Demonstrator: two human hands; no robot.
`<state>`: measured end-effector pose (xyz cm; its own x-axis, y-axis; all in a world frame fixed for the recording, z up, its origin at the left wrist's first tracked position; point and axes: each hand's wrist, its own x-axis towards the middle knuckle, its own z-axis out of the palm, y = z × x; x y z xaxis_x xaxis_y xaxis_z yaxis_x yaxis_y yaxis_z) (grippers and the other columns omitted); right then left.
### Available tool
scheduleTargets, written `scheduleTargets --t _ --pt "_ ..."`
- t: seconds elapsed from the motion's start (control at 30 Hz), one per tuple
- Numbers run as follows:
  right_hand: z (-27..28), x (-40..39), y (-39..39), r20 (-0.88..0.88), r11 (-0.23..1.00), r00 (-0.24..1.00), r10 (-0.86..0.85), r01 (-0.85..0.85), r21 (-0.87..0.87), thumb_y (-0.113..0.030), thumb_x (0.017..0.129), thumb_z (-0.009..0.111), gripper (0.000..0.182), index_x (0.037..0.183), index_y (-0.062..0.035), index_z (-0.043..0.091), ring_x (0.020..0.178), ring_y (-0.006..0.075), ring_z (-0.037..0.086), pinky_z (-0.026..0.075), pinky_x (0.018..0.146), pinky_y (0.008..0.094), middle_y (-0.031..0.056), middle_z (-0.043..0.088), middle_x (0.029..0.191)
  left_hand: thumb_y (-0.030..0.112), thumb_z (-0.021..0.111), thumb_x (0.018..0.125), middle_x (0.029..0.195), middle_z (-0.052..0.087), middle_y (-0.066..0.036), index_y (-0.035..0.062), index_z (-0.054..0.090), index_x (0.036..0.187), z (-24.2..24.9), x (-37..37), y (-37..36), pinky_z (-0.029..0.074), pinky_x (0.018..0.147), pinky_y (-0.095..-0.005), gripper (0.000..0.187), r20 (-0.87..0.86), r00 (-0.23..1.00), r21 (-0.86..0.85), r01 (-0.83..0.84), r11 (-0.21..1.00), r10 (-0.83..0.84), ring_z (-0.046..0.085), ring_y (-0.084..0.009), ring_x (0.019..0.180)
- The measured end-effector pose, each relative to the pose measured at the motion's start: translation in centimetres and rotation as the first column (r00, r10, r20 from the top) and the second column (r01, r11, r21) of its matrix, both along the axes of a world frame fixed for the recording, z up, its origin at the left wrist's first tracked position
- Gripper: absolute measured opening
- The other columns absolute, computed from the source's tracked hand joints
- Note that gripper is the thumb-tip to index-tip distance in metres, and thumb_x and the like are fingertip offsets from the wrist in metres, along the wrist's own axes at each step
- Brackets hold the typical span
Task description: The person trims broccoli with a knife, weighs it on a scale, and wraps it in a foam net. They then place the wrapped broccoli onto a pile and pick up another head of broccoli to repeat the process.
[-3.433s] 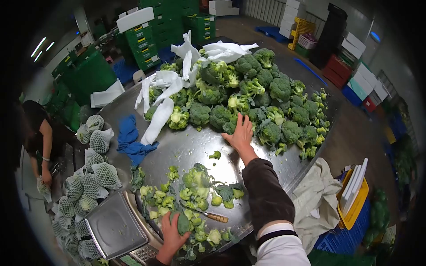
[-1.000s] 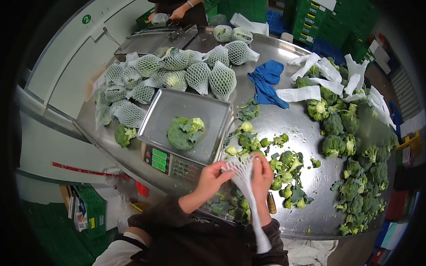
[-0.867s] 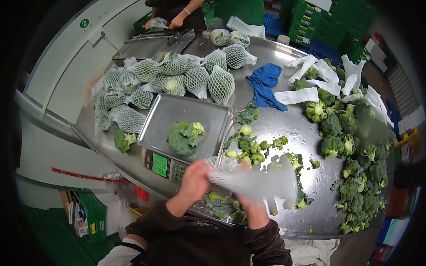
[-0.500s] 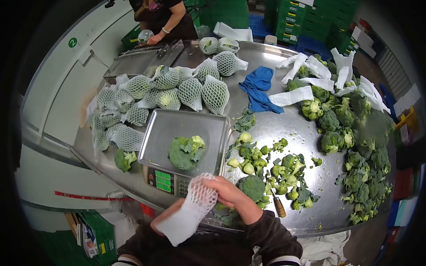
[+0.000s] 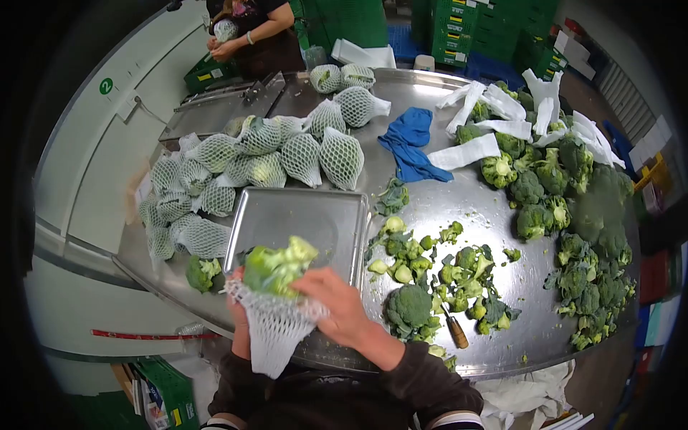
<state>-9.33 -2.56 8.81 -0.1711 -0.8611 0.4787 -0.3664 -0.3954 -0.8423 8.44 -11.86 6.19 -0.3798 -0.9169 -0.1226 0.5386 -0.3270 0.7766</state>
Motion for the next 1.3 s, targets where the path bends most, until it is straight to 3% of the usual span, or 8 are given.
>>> scheduleTargets --t 0.17,0.27,0.53,0.83,0.97,1.0,1.13,1.3 --pt "0.2 -1.3 2.5 0.078 0.957 0.954 0.291 -0.288 -0.046 -0.015 0.082 0.057 0.030 0.111 -0.0068 0.060 0.071 0.0234 0.058 0.048 0.064 0.0308 0.0107 0.059 0.088 0.054 0.032 0.088 0.113 0.053 -0.021 0.0009 0.045 0.119 1.9 -1.7 2.9 0.045 0.089 -0.0475 0.063 -0.284 0.954 0.261 0.172 0.950 -0.095 0.055 -0.0360 0.102" --pt "1.8 -3.7 3.6 0.706 0.616 0.665 0.244 -0.669 0.417 -0.025 0.096 0.039 0.036 0.123 -0.0068 0.052 0.056 0.0085 0.058 0.049 0.057 0.0222 0.0010 0.062 0.072 0.055 0.034 0.087 0.111 0.057 -0.017 0.0034 0.048 0.120 -0.7 -1.4 4.0 0.045 0.089 -0.0466 0.063 -0.449 0.850 0.321 0.441 0.838 -0.275 0.057 -0.0316 0.099" --pt "-0.6 -3.5 4.8 0.947 0.857 0.084 -0.312 -0.407 0.318 -0.034 0.095 0.036 0.044 0.116 0.0017 0.052 0.074 0.0169 0.064 0.053 0.071 0.0316 0.0141 0.063 0.095 0.043 0.037 0.087 0.101 0.062 -0.017 -0.0006 0.059 0.102 1.9 -3.2 4.6 0.047 0.087 -0.0430 0.051 -0.192 0.969 0.675 0.247 0.695 -0.157 0.061 -0.0301 0.091" --pt "-6.3 2.2 2.1 0.913 0.791 0.288 -0.288 -0.466 0.397 -0.025 0.091 0.049 0.022 0.089 -0.0045 0.058 0.053 0.0066 0.052 0.042 0.045 0.0206 -0.0001 0.054 0.063 0.044 0.036 0.093 0.123 0.049 -0.012 0.0036 0.042 0.123 -6.2 -1.3 -2.2 0.043 0.094 -0.0380 0.051 -0.420 0.890 0.182 0.271 0.945 -0.174 0.050 -0.0259 0.109" --pt "-4.8 -1.4 2.6 0.849 0.725 0.452 -0.273 -0.484 0.490 -0.023 0.091 0.051 0.023 0.100 -0.0015 0.054 0.059 0.0063 0.053 0.043 0.050 0.0188 0.0014 0.055 0.071 0.039 0.029 0.093 0.129 0.046 -0.012 0.0033 0.039 0.131 0.7 -1.6 -15.5 0.036 0.099 -0.0444 0.053 -0.022 0.948 0.155 -0.310 0.938 0.317 0.045 -0.0309 0.116" --pt "-5.3 -2.7 3.1 0.846 0.736 0.438 -0.303 -0.457 0.500 -0.022 0.090 0.052 0.024 0.101 -0.0006 0.055 0.059 0.0064 0.054 0.043 0.050 0.0187 0.0017 0.056 0.072 0.040 0.029 0.091 0.130 0.045 -0.014 0.0007 0.040 0.129 -0.6 0.4 -20.5 0.036 0.098 -0.0457 0.056 0.058 0.962 -0.171 -0.255 0.952 0.268 0.045 -0.0328 0.115" --pt "-7.0 -8.8 5.6 0.743 0.817 0.465 -0.481 -0.070 0.573 -0.018 0.090 0.051 0.022 0.100 0.0013 0.055 0.058 0.0084 0.056 0.045 0.049 0.0201 0.0032 0.057 0.072 0.032 0.035 0.093 0.130 0.044 -0.017 -0.0012 0.041 0.128 7.1 -2.4 -30.7 0.031 0.101 -0.0467 0.048 -0.089 0.884 0.011 -0.460 0.888 0.460 0.043 -0.0319 0.118" --pt "-10.4 -20.8 8.5 0.158 0.468 0.461 -0.873 0.703 0.536 -0.019 0.088 0.053 0.024 0.105 -0.0025 0.055 0.068 0.0095 0.057 0.047 0.052 0.0236 0.0042 0.059 0.077 0.042 0.041 0.091 0.136 0.039 -0.014 -0.0014 0.035 0.131 -1.2 0.6 -47.5 0.023 0.104 -0.0470 0.059 0.177 0.895 -0.177 -0.380 0.908 0.409 0.036 -0.0295 0.124"
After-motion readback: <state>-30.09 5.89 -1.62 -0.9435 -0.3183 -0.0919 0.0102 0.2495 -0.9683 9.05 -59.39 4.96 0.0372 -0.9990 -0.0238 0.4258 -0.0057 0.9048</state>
